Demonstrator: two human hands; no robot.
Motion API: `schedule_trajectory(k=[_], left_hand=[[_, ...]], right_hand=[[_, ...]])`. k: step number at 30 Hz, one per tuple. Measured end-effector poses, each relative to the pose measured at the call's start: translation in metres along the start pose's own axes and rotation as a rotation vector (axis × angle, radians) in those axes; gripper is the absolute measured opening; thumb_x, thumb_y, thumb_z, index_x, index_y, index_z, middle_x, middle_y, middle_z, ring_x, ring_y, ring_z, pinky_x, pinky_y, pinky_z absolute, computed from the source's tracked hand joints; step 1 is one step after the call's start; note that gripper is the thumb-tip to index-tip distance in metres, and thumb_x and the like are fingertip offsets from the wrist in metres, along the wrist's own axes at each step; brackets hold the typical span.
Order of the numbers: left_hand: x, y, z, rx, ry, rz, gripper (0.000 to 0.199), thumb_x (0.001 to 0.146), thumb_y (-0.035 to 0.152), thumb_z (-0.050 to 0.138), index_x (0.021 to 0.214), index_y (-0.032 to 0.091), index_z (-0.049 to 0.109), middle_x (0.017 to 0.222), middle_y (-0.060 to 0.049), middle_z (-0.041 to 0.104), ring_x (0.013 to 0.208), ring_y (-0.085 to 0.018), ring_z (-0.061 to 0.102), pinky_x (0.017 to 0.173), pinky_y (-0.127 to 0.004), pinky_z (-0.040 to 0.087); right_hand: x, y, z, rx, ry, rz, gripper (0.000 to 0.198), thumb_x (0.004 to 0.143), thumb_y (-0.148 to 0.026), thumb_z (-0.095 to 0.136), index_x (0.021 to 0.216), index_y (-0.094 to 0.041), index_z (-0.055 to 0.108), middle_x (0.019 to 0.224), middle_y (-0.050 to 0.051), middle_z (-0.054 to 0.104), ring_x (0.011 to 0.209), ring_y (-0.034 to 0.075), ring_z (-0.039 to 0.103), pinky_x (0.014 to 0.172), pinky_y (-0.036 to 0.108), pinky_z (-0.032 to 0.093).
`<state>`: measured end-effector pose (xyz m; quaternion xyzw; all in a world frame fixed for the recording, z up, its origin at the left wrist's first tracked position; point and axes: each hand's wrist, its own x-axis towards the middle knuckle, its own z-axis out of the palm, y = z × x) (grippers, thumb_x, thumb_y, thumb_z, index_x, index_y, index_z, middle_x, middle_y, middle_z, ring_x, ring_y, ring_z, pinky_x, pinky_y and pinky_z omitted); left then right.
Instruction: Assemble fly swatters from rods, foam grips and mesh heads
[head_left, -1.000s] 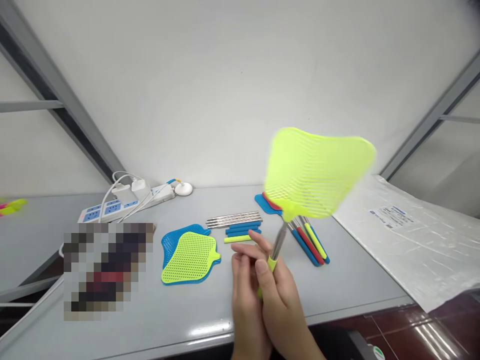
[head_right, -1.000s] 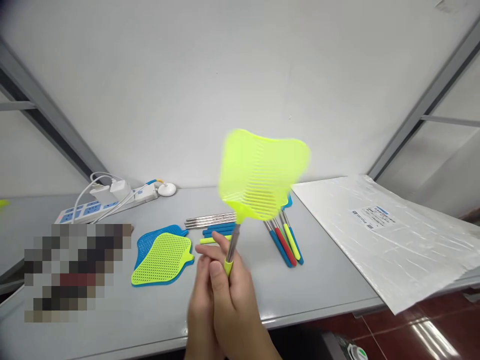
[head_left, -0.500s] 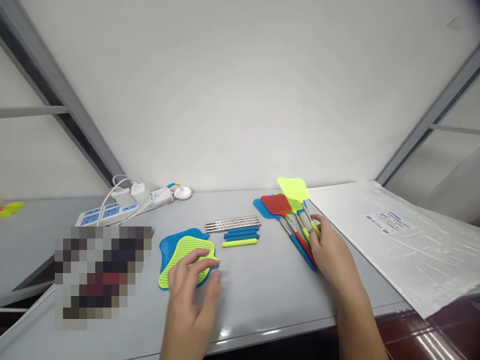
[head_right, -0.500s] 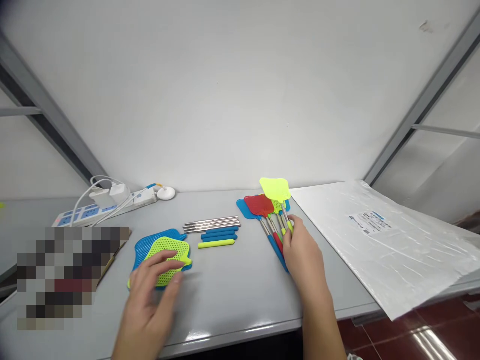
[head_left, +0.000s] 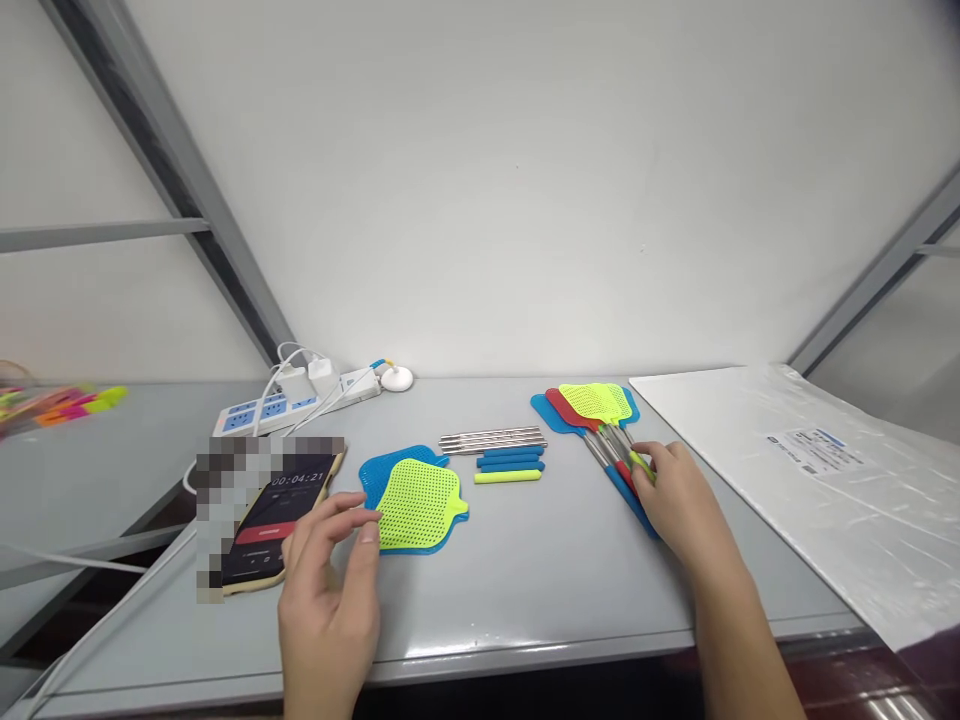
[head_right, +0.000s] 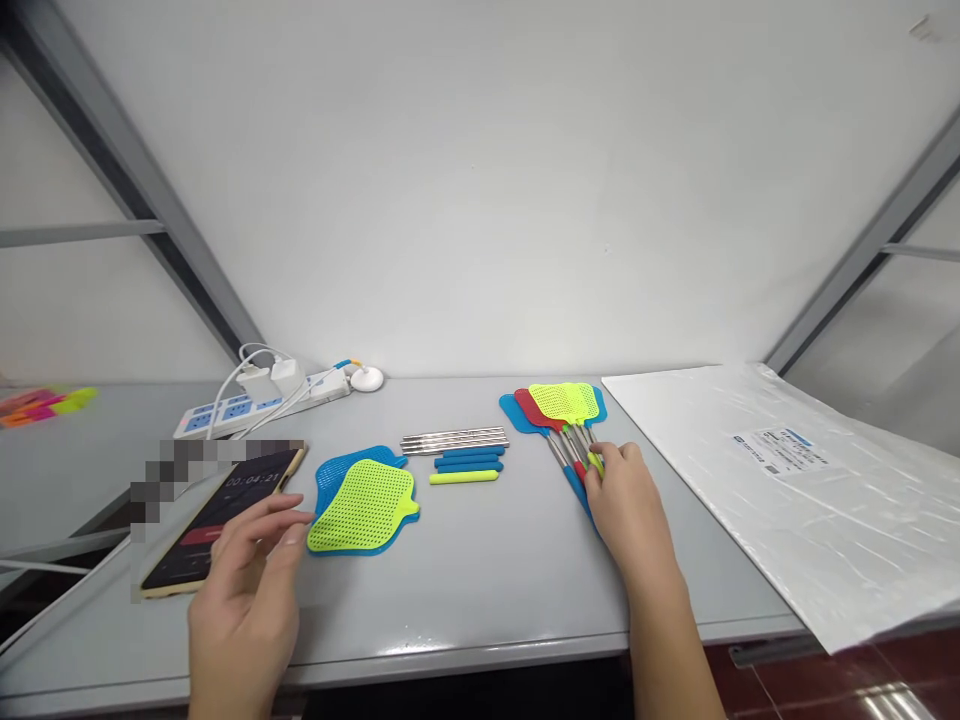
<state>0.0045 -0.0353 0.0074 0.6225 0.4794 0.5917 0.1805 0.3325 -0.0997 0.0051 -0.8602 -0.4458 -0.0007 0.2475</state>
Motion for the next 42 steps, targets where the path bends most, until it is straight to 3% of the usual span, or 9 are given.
schedule_trajectory(k=[4, 10, 14, 17, 22, 26, 29, 36, 42], left_hand=[[0.002, -0.006, -0.003, 0.011, -0.027, 0.022, 0.010, 0.091, 0.032, 0.058, 0.089, 0.025, 0.064, 0.114, -0.007, 0.060, 0.117, -0.029, 0.052, 0.101, -0.049, 0.037], [0.000, -0.006, 0.003, 0.050, -0.096, 0.119, 0.008, 0.093, 0.027, 0.055, 0.090, 0.025, 0.062, 0.111, -0.007, 0.060, 0.112, -0.027, 0.052, 0.098, -0.045, 0.038], [-0.004, 0.008, 0.023, 0.143, -0.336, 0.190, 0.012, 0.093, 0.028, 0.054, 0.096, 0.026, 0.065, 0.115, -0.009, 0.062, 0.116, -0.030, 0.050, 0.097, -0.048, 0.040], [-0.006, 0.025, 0.044, 0.277, -0.596, 0.244, 0.023, 0.092, 0.030, 0.054, 0.111, 0.027, 0.066, 0.127, -0.010, 0.064, 0.124, -0.037, 0.046, 0.101, -0.058, 0.036], [-0.011, 0.044, 0.070, 0.364, -0.747, 0.293, 0.034, 0.092, 0.028, 0.054, 0.125, 0.023, 0.061, 0.138, -0.015, 0.059, 0.134, -0.041, 0.042, 0.108, -0.070, 0.023], [-0.017, 0.041, 0.072, 0.375, -0.755, 0.246, 0.031, 0.090, 0.024, 0.056, 0.120, 0.019, 0.060, 0.127, -0.017, 0.064, 0.131, -0.040, 0.045, 0.108, -0.072, 0.022], [-0.021, 0.036, 0.067, 0.329, -0.701, 0.225, 0.021, 0.091, 0.023, 0.055, 0.110, 0.020, 0.061, 0.109, -0.012, 0.068, 0.117, -0.035, 0.053, 0.107, -0.069, 0.024], [-0.029, 0.022, 0.071, 0.433, -0.613, 0.296, 0.011, 0.091, 0.019, 0.053, 0.099, 0.020, 0.061, 0.104, -0.008, 0.066, 0.098, -0.028, 0.056, 0.099, -0.064, 0.037], [-0.037, 0.011, 0.079, 0.437, -0.576, 0.305, 0.007, 0.087, 0.015, 0.061, 0.086, 0.021, 0.064, 0.080, -0.004, 0.068, 0.086, -0.025, 0.058, 0.101, -0.068, 0.030]], right_hand=[[-0.002, 0.001, 0.003, 0.008, 0.020, -0.006, 0.038, 0.095, -0.033, 0.038, 0.120, -0.017, 0.063, 0.107, 0.012, 0.057, 0.080, 0.024, 0.063, 0.070, 0.035, 0.046], [-0.001, -0.004, -0.005, 0.019, 0.102, -0.056, 0.036, 0.095, -0.034, 0.039, 0.114, -0.019, 0.066, 0.106, 0.011, 0.059, 0.085, 0.025, 0.062, 0.074, 0.037, 0.045], [0.007, -0.036, -0.023, 0.052, 0.126, -0.247, 0.031, 0.096, -0.036, 0.042, 0.110, -0.022, 0.066, 0.103, 0.009, 0.061, 0.081, 0.023, 0.061, 0.069, 0.035, 0.045], [0.025, -0.078, -0.032, 0.057, 0.007, -0.423, 0.031, 0.098, -0.036, 0.040, 0.112, -0.025, 0.065, 0.104, 0.008, 0.063, 0.083, 0.022, 0.062, 0.068, 0.034, 0.046], [0.076, -0.142, 0.001, -0.016, -0.366, -0.700, 0.028, 0.095, -0.030, 0.045, 0.107, -0.024, 0.069, 0.104, 0.008, 0.068, 0.083, 0.021, 0.064, 0.072, 0.032, 0.046], [0.106, -0.161, 0.044, -0.064, -0.563, -0.784, 0.018, 0.085, -0.027, 0.058, 0.093, -0.022, 0.074, 0.092, 0.008, 0.071, 0.080, 0.022, 0.064, 0.071, 0.032, 0.046], [0.117, -0.163, 0.061, -0.056, -0.697, -0.811, 0.021, 0.084, -0.032, 0.059, 0.095, -0.023, 0.074, 0.091, 0.006, 0.072, 0.077, 0.021, 0.065, 0.068, 0.031, 0.047], [0.127, -0.162, 0.072, -0.015, -0.829, -0.797, 0.028, 0.084, -0.044, 0.059, 0.100, -0.026, 0.072, 0.092, 0.004, 0.073, 0.080, 0.022, 0.066, 0.069, 0.033, 0.049], [0.125, -0.162, 0.073, 0.012, -0.847, -0.801, 0.025, 0.085, -0.044, 0.057, 0.092, -0.025, 0.071, 0.086, 0.003, 0.072, 0.075, 0.020, 0.065, 0.067, 0.031, 0.048]])
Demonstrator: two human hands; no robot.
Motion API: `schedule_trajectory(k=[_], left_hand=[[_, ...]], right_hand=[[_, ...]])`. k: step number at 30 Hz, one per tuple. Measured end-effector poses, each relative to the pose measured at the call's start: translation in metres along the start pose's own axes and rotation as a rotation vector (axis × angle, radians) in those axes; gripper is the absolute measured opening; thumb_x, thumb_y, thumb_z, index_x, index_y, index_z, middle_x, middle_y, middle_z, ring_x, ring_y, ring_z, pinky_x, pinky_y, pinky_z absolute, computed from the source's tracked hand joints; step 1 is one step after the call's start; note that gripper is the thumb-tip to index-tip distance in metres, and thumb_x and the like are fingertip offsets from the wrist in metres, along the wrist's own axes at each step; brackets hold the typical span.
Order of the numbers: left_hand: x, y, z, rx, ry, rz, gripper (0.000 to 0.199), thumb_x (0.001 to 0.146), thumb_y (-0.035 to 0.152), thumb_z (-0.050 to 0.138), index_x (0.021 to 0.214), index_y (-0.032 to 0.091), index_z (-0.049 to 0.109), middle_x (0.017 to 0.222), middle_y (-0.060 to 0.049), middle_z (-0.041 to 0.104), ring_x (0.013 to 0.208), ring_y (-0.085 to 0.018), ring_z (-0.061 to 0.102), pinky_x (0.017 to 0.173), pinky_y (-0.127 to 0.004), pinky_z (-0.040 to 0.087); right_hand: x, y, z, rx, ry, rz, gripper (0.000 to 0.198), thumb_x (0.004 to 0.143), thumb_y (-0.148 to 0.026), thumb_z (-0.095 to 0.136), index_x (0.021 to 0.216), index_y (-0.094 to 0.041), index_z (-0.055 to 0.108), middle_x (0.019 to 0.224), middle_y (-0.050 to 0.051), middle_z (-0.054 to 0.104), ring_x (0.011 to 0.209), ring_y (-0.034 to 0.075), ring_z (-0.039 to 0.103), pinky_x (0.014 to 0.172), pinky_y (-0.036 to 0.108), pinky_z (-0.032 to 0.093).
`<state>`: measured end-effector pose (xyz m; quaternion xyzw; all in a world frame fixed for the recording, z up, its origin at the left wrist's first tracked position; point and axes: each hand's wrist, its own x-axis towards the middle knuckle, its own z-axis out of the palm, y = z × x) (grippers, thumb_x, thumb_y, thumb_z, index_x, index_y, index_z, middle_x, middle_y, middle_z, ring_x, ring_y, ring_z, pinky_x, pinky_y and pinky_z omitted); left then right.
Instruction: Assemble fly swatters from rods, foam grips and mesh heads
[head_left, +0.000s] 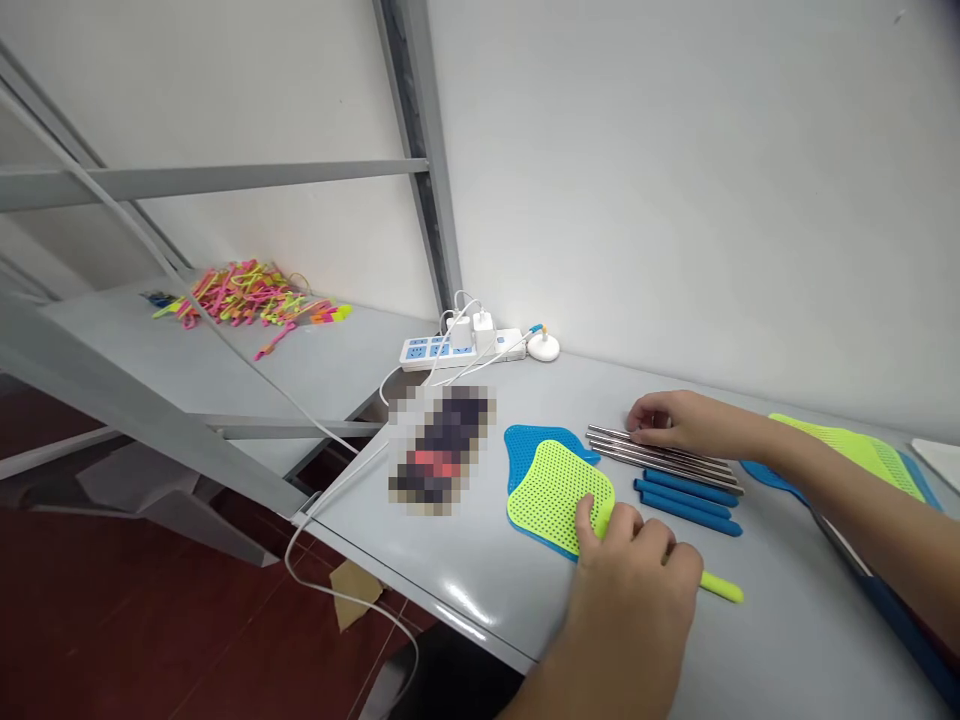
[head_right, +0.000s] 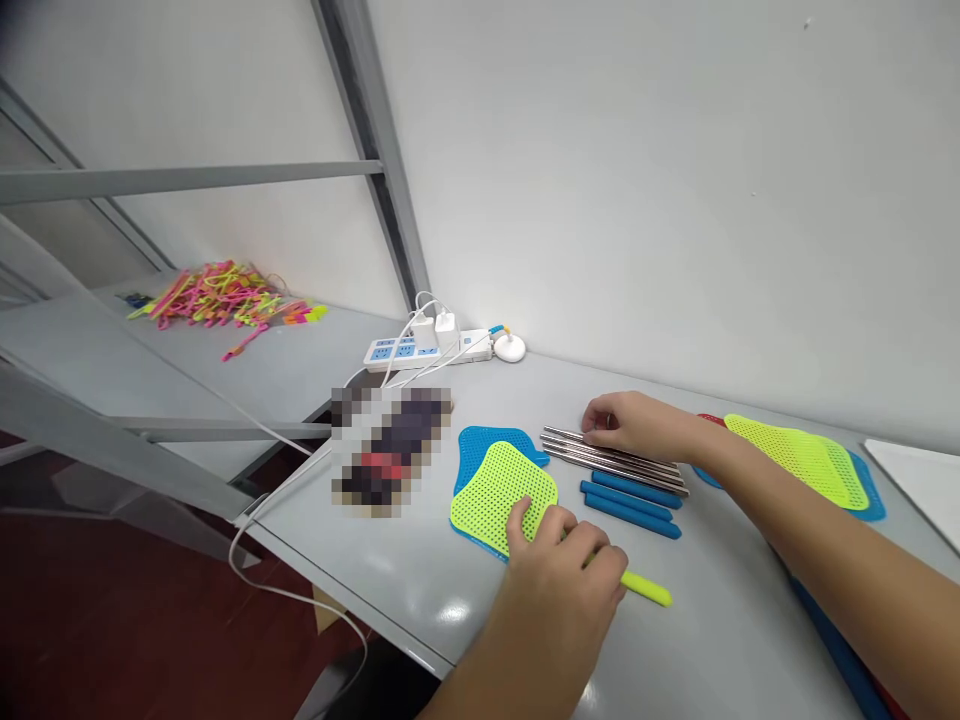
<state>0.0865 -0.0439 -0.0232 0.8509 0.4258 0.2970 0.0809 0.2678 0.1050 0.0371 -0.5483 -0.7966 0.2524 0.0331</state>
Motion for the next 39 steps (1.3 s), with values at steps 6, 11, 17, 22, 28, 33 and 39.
schedule_trajectory(k=[6, 11, 17, 22, 28, 33, 39], left_hand=[[0.001, 0.007, -0.019, -0.272, 0.015, 0.020, 0.016, 0.091, 0.027, 0.064, 0.107, 0.026, 0.064, 0.089, -0.001, 0.073, 0.087, -0.022, 0.063, 0.107, -0.060, 0.027], [-0.001, 0.007, -0.035, -0.655, 0.239, -0.041, 0.026, 0.089, 0.030, 0.068, 0.114, 0.027, 0.063, 0.097, -0.004, 0.074, 0.089, -0.021, 0.068, 0.089, -0.039, 0.048], [-0.022, 0.016, -0.049, -1.015, 0.659, -0.430, 0.033, 0.074, 0.023, 0.082, 0.105, 0.026, 0.070, 0.081, -0.002, 0.073, 0.079, -0.018, 0.068, 0.081, -0.032, 0.055], [-0.041, 0.022, -0.061, -1.017, 0.781, -0.471, 0.047, 0.068, 0.023, 0.087, 0.111, 0.026, 0.069, 0.078, 0.000, 0.073, 0.073, -0.015, 0.068, 0.074, -0.027, 0.057], [-0.046, 0.036, -0.062, -1.030, 0.880, -0.368, 0.062, 0.064, 0.028, 0.090, 0.122, 0.028, 0.066, 0.071, 0.002, 0.072, 0.067, -0.013, 0.065, 0.068, -0.021, 0.055], [-0.048, 0.039, -0.056, -1.129, 0.918, -0.321, 0.071, 0.065, 0.033, 0.089, 0.130, 0.027, 0.061, 0.069, 0.001, 0.071, 0.063, -0.014, 0.062, 0.051, -0.019, 0.050], [-0.039, 0.028, -0.041, -1.197, 0.864, -0.453, 0.075, 0.066, 0.028, 0.089, 0.134, 0.029, 0.056, 0.074, 0.003, 0.071, 0.064, -0.010, 0.062, 0.064, -0.018, 0.053]], right_hand=[[-0.001, -0.002, 0.004, -0.038, 0.073, 0.003, 0.015, 0.081, -0.035, 0.060, 0.081, -0.022, 0.068, 0.081, 0.004, 0.071, 0.072, 0.020, 0.063, 0.065, 0.031, 0.046], [-0.025, -0.017, -0.013, -0.074, 0.303, 0.063, 0.017, 0.091, -0.035, 0.048, 0.093, -0.022, 0.059, 0.082, 0.005, 0.069, 0.070, 0.020, 0.060, 0.063, 0.032, 0.043], [-0.101, -0.070, -0.024, 0.120, 0.791, -0.015, 0.021, 0.098, -0.043, 0.044, 0.108, -0.026, 0.052, 0.081, 0.002, 0.063, 0.064, 0.018, 0.055, 0.058, 0.031, 0.041], [-0.157, -0.111, 0.020, 0.351, 0.886, -0.092, 0.016, 0.098, -0.041, 0.049, 0.106, -0.028, 0.055, 0.085, 0.001, 0.061, 0.067, 0.016, 0.054, 0.058, 0.028, 0.043], [-0.179, -0.126, 0.089, 0.488, 0.664, -0.179, 0.013, 0.096, -0.020, 0.048, 0.103, -0.028, 0.055, 0.084, -0.002, 0.062, 0.069, 0.013, 0.055, 0.060, 0.023, 0.046], [-0.190, -0.113, 0.111, 0.420, 0.820, -0.128, 0.014, 0.094, -0.019, 0.054, 0.104, -0.028, 0.058, 0.087, 0.000, 0.064, 0.071, 0.013, 0.059, 0.059, 0.023, 0.047], [-0.196, -0.093, 0.111, 0.352, 1.048, -0.193, 0.020, 0.090, -0.014, 0.063, 0.106, -0.026, 0.061, 0.086, 0.001, 0.067, 0.074, 0.014, 0.063, 0.061, 0.024, 0.050]])
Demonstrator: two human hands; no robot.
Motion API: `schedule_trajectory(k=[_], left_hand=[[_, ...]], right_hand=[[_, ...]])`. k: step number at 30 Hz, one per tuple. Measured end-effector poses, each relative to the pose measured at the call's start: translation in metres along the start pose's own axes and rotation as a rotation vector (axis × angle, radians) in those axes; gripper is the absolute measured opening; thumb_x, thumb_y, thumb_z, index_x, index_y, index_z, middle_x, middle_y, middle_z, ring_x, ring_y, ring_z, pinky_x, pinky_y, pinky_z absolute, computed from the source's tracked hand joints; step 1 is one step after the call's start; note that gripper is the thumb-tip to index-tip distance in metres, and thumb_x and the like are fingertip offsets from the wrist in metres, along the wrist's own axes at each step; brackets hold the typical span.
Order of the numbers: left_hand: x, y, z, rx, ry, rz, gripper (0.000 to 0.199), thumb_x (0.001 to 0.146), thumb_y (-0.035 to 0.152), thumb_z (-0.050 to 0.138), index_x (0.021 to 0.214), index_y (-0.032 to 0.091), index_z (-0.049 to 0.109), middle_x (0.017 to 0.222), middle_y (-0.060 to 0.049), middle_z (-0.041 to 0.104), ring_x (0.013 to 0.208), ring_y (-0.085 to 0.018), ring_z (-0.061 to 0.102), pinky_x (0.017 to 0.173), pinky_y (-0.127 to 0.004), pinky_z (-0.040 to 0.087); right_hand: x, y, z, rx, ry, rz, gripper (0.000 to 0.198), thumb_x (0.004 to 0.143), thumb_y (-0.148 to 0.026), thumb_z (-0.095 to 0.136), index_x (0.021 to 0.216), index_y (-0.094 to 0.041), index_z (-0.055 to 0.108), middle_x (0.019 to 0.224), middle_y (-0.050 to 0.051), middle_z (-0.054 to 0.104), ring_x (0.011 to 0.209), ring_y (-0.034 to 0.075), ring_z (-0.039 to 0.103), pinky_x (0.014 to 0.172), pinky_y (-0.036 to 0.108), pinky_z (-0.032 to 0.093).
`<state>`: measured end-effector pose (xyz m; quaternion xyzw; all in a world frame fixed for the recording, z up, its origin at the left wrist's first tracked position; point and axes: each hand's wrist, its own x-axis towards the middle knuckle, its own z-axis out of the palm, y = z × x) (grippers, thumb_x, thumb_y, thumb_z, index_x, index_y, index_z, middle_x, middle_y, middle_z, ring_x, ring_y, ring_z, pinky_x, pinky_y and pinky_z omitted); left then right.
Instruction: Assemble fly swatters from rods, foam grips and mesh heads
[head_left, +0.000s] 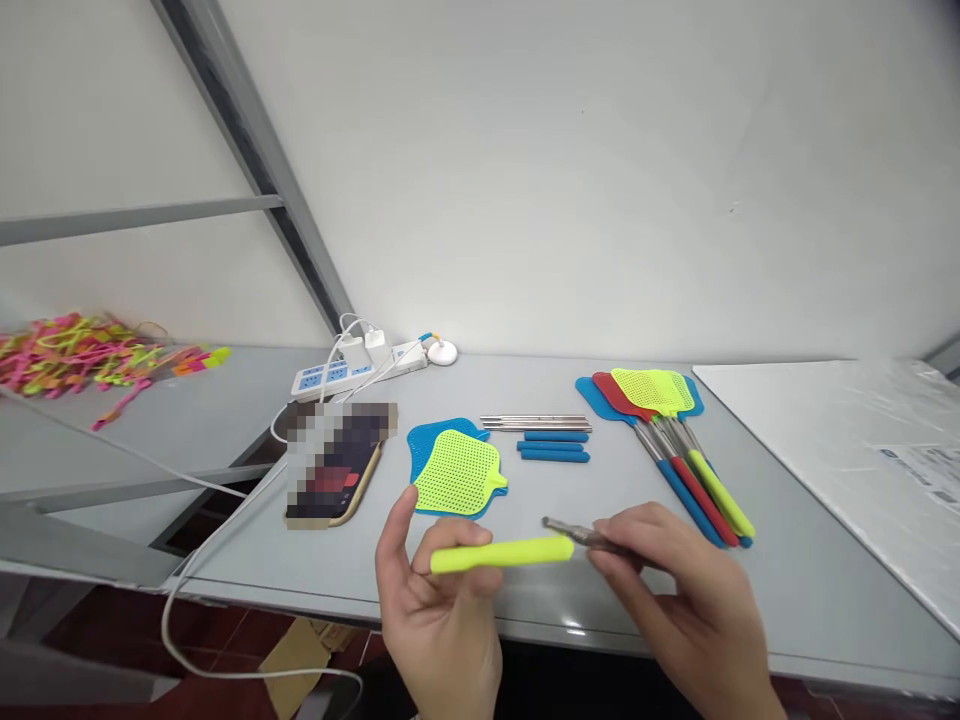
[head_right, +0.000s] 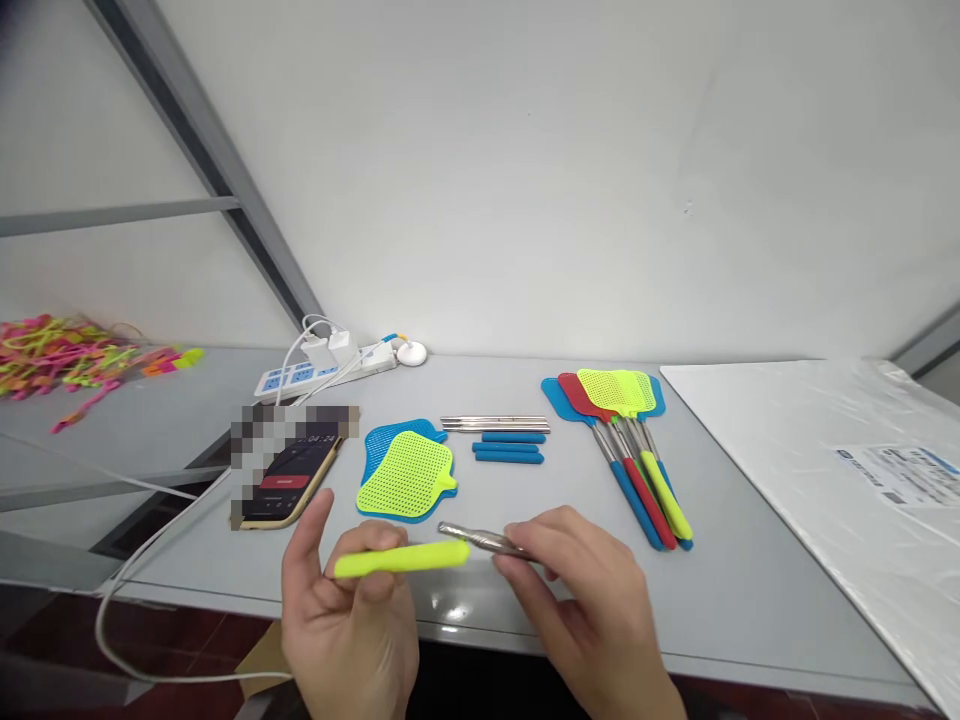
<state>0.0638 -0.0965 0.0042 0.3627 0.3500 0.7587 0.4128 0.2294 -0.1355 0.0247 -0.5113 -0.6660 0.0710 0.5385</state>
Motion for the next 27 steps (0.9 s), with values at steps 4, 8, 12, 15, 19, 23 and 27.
schedule_trajectory(k=[4, 8, 12, 15, 19, 23, 27], left_hand=[[0.001, -0.009, 0.008, -0.059, -0.055, 0.004, 0.066, 0.068, 0.035, 0.088, 0.128, 0.025, 0.061, 0.078, 0.002, 0.072, 0.077, -0.011, 0.066, 0.087, -0.026, 0.053], [0.004, -0.008, 0.014, -0.114, -0.060, 0.003, 0.061, 0.070, 0.036, 0.087, 0.123, 0.025, 0.060, 0.079, 0.003, 0.073, 0.081, -0.013, 0.068, 0.091, -0.030, 0.053], [0.017, -0.005, 0.014, -0.105, -0.049, 0.089, 0.048, 0.077, 0.023, 0.082, 0.113, 0.027, 0.052, 0.082, 0.005, 0.076, 0.083, -0.015, 0.073, 0.094, -0.034, 0.054], [0.024, -0.008, 0.012, 0.046, -0.059, 0.216, 0.040, 0.084, 0.011, 0.074, 0.106, 0.027, 0.046, 0.089, 0.003, 0.078, 0.096, -0.018, 0.074, 0.098, -0.039, 0.053], [0.019, -0.016, 0.007, 0.249, -0.288, 0.420, 0.030, 0.088, 0.001, 0.063, 0.105, 0.022, 0.051, 0.105, -0.004, 0.077, 0.114, -0.023, 0.067, 0.105, -0.048, 0.047], [0.013, -0.020, 0.001, 0.398, -0.599, 0.540, 0.031, 0.089, -0.005, 0.054, 0.110, 0.019, 0.060, 0.119, -0.009, 0.072, 0.116, -0.022, 0.066, 0.112, -0.052, 0.039], [0.015, -0.021, 0.003, 0.517, -0.764, 0.575, 0.039, 0.090, 0.001, 0.058, 0.123, 0.021, 0.057, 0.105, -0.005, 0.076, 0.094, -0.017, 0.072, 0.111, -0.049, 0.036]], right_hand=[[-0.004, 0.008, 0.014, -0.100, -0.129, -0.132, 0.016, 0.089, -0.014, 0.066, 0.102, -0.024, 0.062, 0.084, 0.001, 0.068, 0.072, 0.014, 0.062, 0.062, 0.027, 0.050], [-0.012, 0.018, 0.023, -0.155, -0.090, -0.095, 0.015, 0.090, -0.015, 0.065, 0.102, -0.024, 0.062, 0.085, 0.001, 0.068, 0.073, 0.015, 0.062, 0.063, 0.028, 0.050], [-0.018, 0.023, 0.020, -0.130, 0.136, -0.004, 0.026, 0.088, -0.007, 0.060, 0.108, -0.023, 0.061, 0.092, 0.003, 0.067, 0.084, 0.016, 0.063, 0.071, 0.030, 0.052], [-0.021, 0.023, 0.018, -0.079, 0.264, -0.041, 0.035, 0.086, -0.001, 0.057, 0.114, -0.022, 0.058, 0.094, 0.004, 0.065, 0.089, 0.018, 0.062, 0.076, 0.035, 0.051], [-0.023, 0.020, 0.018, -0.138, 0.372, -0.157, 0.035, 0.083, 0.004, 0.054, 0.108, -0.021, 0.063, 0.102, 0.007, 0.065, 0.099, 0.024, 0.060, 0.088, 0.049, 0.048], [-0.026, 0.022, 0.020, -0.205, 0.663, -0.100, 0.021, 0.084, -0.005, 0.062, 0.094, -0.023, 0.069, 0.101, 0.007, 0.059, 0.097, 0.024, 0.058, 0.091, 0.053, 0.045], [-0.026, 0.027, 0.020, 0.148, 0.860, 0.018, 0.006, 0.092, -0.026, 0.062, 0.092, -0.021, 0.066, 0.078, 0.001, 0.054, 0.073, 0.018, 0.055, 0.076, 0.043, 0.047]])
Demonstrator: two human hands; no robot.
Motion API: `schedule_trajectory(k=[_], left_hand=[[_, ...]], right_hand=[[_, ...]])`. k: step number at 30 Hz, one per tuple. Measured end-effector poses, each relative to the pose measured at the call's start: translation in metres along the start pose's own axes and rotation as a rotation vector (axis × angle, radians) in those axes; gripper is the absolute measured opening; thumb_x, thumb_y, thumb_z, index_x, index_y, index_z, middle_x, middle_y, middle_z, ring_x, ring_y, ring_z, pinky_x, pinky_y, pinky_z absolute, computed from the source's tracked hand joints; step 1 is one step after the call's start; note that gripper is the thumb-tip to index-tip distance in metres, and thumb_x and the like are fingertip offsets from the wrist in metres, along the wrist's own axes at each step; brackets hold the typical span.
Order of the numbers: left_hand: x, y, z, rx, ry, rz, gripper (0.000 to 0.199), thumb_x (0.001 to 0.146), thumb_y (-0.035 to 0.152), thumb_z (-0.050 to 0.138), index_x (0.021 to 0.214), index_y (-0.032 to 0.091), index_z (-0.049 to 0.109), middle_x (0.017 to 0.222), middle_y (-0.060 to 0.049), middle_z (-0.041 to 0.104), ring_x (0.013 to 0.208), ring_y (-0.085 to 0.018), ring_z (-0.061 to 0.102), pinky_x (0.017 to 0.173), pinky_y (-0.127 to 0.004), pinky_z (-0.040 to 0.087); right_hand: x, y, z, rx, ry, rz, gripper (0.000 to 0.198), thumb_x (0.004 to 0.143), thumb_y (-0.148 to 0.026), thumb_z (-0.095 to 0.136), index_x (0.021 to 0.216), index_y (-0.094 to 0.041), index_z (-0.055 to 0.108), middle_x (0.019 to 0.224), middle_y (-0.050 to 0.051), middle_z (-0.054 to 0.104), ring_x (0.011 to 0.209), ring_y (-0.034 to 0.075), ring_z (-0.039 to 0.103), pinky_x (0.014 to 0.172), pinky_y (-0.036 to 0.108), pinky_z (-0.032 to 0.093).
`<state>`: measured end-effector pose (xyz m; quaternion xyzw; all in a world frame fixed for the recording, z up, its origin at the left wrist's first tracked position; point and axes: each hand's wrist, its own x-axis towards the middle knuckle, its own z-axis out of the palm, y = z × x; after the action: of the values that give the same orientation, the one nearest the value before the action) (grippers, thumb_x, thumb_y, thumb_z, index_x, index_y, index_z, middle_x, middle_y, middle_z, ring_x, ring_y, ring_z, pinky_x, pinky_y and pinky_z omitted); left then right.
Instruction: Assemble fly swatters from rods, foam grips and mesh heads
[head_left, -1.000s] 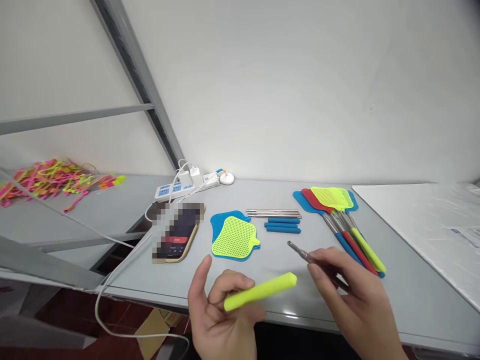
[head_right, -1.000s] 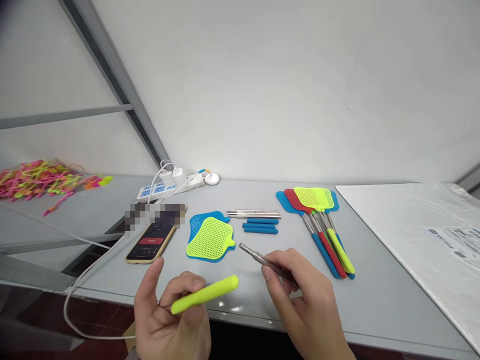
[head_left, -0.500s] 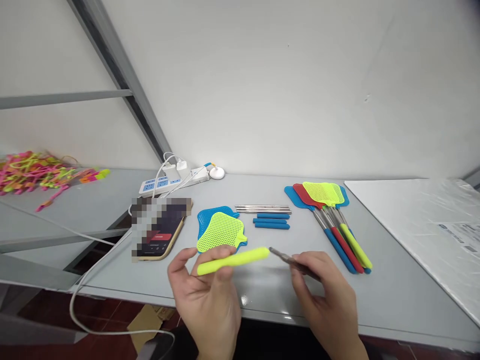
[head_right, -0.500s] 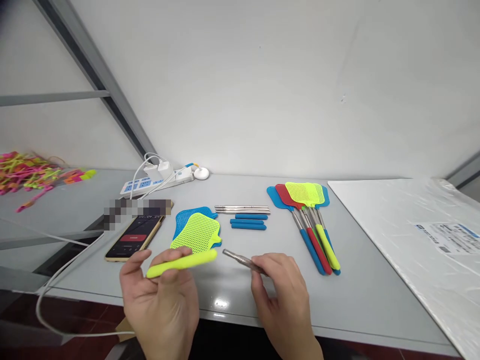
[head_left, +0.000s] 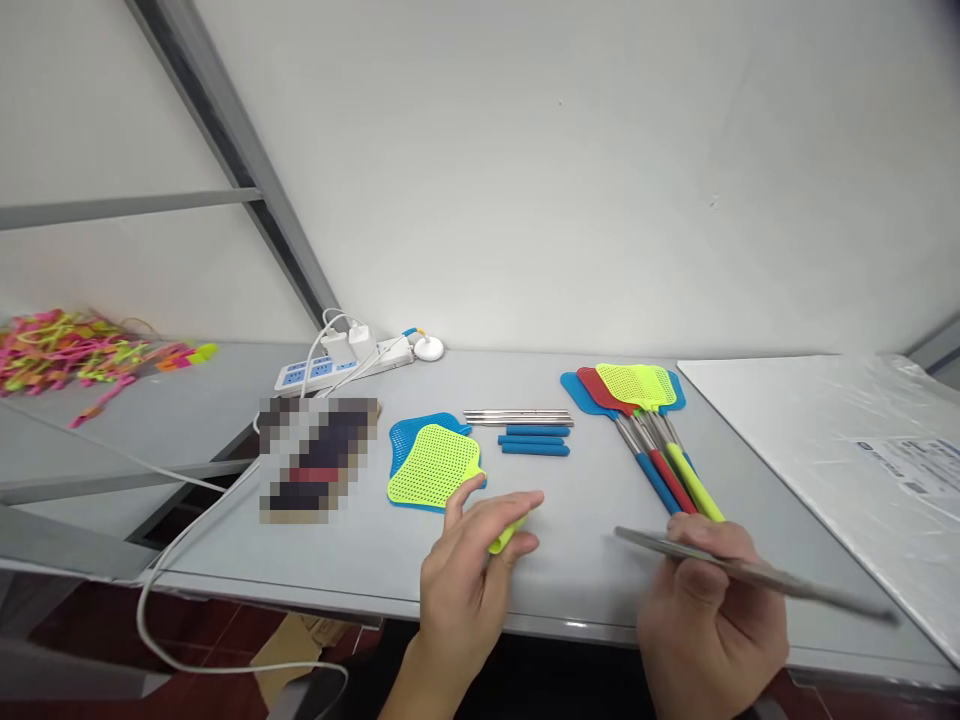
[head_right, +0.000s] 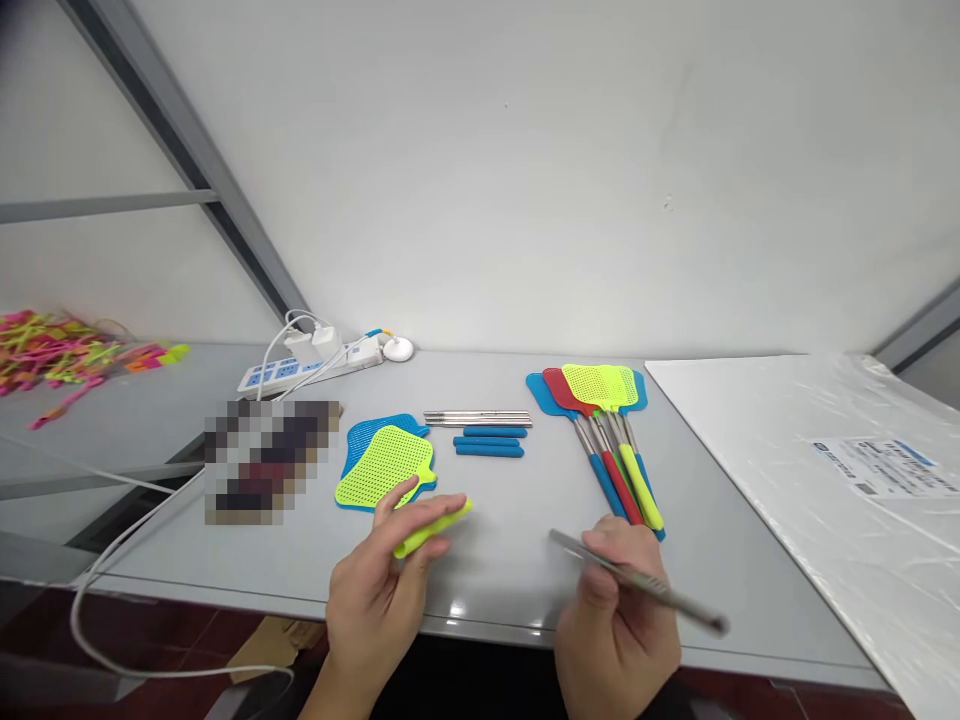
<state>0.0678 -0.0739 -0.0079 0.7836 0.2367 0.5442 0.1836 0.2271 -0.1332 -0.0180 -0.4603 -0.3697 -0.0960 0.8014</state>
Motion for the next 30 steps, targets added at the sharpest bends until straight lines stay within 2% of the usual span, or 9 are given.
schedule_trajectory(k=[3, 7, 10, 14, 18, 22, 27, 30], left_hand=[[0.005, -0.001, 0.000, 0.057, -0.116, 0.023, 0.046, 0.090, 0.008, 0.063, 0.132, 0.026, 0.053, 0.095, -0.001, 0.077, 0.081, -0.017, 0.069, 0.099, -0.044, 0.041], [0.010, -0.001, 0.000, 0.114, -0.241, 0.056, 0.044, 0.090, 0.012, 0.064, 0.130, 0.030, 0.057, 0.086, 0.000, 0.075, 0.073, -0.018, 0.062, 0.081, -0.039, 0.043], [0.010, -0.002, -0.001, 0.102, -0.255, 0.065, 0.042, 0.091, 0.013, 0.062, 0.130, 0.029, 0.057, 0.081, -0.001, 0.071, 0.073, -0.018, 0.059, 0.075, -0.036, 0.045], [0.011, -0.002, 0.000, 0.103, -0.255, 0.044, 0.036, 0.093, 0.017, 0.062, 0.128, 0.026, 0.059, 0.079, -0.001, 0.066, 0.071, -0.017, 0.056, 0.067, -0.030, 0.046], [0.011, -0.001, 0.001, 0.157, -0.305, 0.053, 0.031, 0.093, 0.021, 0.062, 0.124, 0.023, 0.061, 0.076, -0.001, 0.063, 0.069, -0.016, 0.055, 0.063, -0.028, 0.043], [0.010, 0.002, 0.002, 0.238, -0.364, 0.086, 0.028, 0.095, 0.023, 0.061, 0.123, 0.021, 0.062, 0.075, -0.001, 0.064, 0.066, -0.015, 0.055, 0.062, -0.028, 0.042], [0.011, 0.003, 0.004, 0.315, -0.370, 0.109, 0.025, 0.097, 0.027, 0.056, 0.120, 0.019, 0.064, 0.072, -0.001, 0.065, 0.061, -0.014, 0.056, 0.057, -0.028, 0.041], [0.011, 0.003, 0.004, 0.336, -0.349, 0.101, 0.024, 0.097, 0.028, 0.056, 0.117, 0.018, 0.066, 0.070, -0.001, 0.065, 0.059, -0.014, 0.056, 0.054, -0.028, 0.039]], right_hand=[[0.001, -0.003, 0.001, 0.225, -0.004, 0.205, 0.010, 0.095, -0.032, 0.060, 0.094, -0.022, 0.059, 0.069, -0.005, 0.051, 0.055, 0.013, 0.050, 0.070, 0.041, 0.049], [0.002, -0.011, 0.001, 0.269, -0.104, 0.259, 0.010, 0.097, -0.033, 0.055, 0.094, -0.024, 0.056, 0.069, -0.004, 0.055, 0.051, 0.013, 0.054, 0.060, 0.037, 0.050], [0.002, -0.012, -0.001, 0.304, -0.138, 0.310, 0.008, 0.099, -0.029, 0.053, 0.095, -0.023, 0.057, 0.071, -0.002, 0.057, 0.052, 0.014, 0.056, 0.052, 0.032, 0.047], [0.003, -0.009, -0.005, 0.345, -0.119, 0.409, 0.010, 0.100, -0.025, 0.050, 0.096, -0.021, 0.058, 0.072, -0.002, 0.057, 0.054, 0.013, 0.056, 0.050, 0.029, 0.046], [0.006, -0.006, -0.007, 0.344, -0.142, 0.528, 0.011, 0.099, -0.030, 0.052, 0.094, -0.021, 0.059, 0.074, -0.002, 0.056, 0.053, 0.011, 0.055, 0.050, 0.028, 0.047], [0.010, -0.005, -0.006, 0.273, -0.128, 0.650, 0.013, 0.096, -0.033, 0.058, 0.092, -0.021, 0.058, 0.067, -0.005, 0.052, 0.050, 0.010, 0.052, 0.050, 0.026, 0.046], [0.010, -0.007, -0.004, 0.235, -0.081, 0.641, 0.011, 0.093, -0.031, 0.063, 0.090, -0.021, 0.058, 0.069, -0.004, 0.054, 0.050, 0.009, 0.052, 0.049, 0.025, 0.045], [0.009, -0.008, -0.005, 0.254, -0.138, 0.607, 0.009, 0.093, -0.027, 0.062, 0.089, -0.021, 0.058, 0.071, -0.004, 0.055, 0.052, 0.010, 0.056, 0.052, 0.027, 0.047]])
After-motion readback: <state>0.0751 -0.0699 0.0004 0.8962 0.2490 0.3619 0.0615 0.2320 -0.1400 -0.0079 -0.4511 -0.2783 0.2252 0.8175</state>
